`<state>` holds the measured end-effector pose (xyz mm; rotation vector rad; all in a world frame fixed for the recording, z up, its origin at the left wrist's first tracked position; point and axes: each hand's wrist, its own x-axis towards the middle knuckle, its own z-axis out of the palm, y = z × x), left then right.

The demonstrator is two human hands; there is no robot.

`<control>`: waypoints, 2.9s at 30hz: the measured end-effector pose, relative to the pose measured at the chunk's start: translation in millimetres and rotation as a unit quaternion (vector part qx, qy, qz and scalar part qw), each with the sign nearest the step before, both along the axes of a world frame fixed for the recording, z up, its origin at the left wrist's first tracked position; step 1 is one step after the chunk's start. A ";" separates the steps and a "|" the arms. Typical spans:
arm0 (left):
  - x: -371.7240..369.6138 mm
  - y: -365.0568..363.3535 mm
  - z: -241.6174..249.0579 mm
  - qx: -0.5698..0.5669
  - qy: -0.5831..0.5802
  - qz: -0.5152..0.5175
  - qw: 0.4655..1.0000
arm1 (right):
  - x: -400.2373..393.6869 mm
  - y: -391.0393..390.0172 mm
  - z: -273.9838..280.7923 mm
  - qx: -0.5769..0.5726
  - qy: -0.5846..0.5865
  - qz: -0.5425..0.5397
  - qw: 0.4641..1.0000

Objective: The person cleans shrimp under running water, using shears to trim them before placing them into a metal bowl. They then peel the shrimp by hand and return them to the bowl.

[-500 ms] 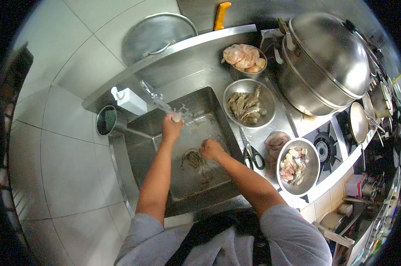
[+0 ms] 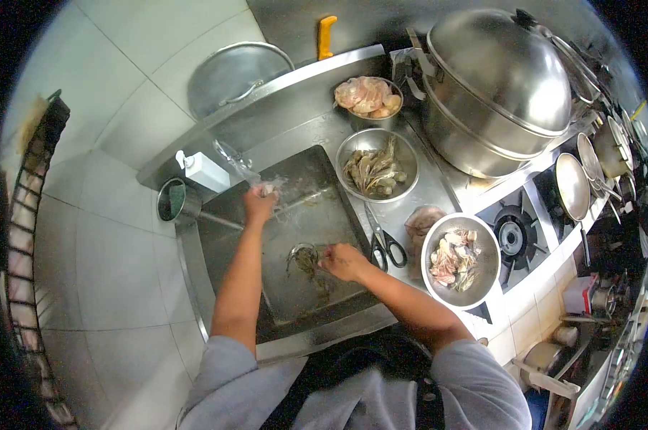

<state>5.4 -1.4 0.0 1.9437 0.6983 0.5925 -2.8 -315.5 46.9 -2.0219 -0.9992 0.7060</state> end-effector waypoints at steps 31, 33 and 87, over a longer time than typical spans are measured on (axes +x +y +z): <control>-11.0 0.3 37.6 0.046 -0.044 0.030 0.998 | -13.6 -117.9 96.1 -0.047 0.047 -0.011 0.998; -8.7 6.6 27.4 0.050 -0.054 0.026 0.997 | -14.5 -118.2 91.7 -0.046 0.047 -0.016 0.998; 145.9 -188.1 51.2 0.163 0.066 -0.186 0.967 | -9.4 -250.7 109.6 0.007 -0.148 -0.205 0.967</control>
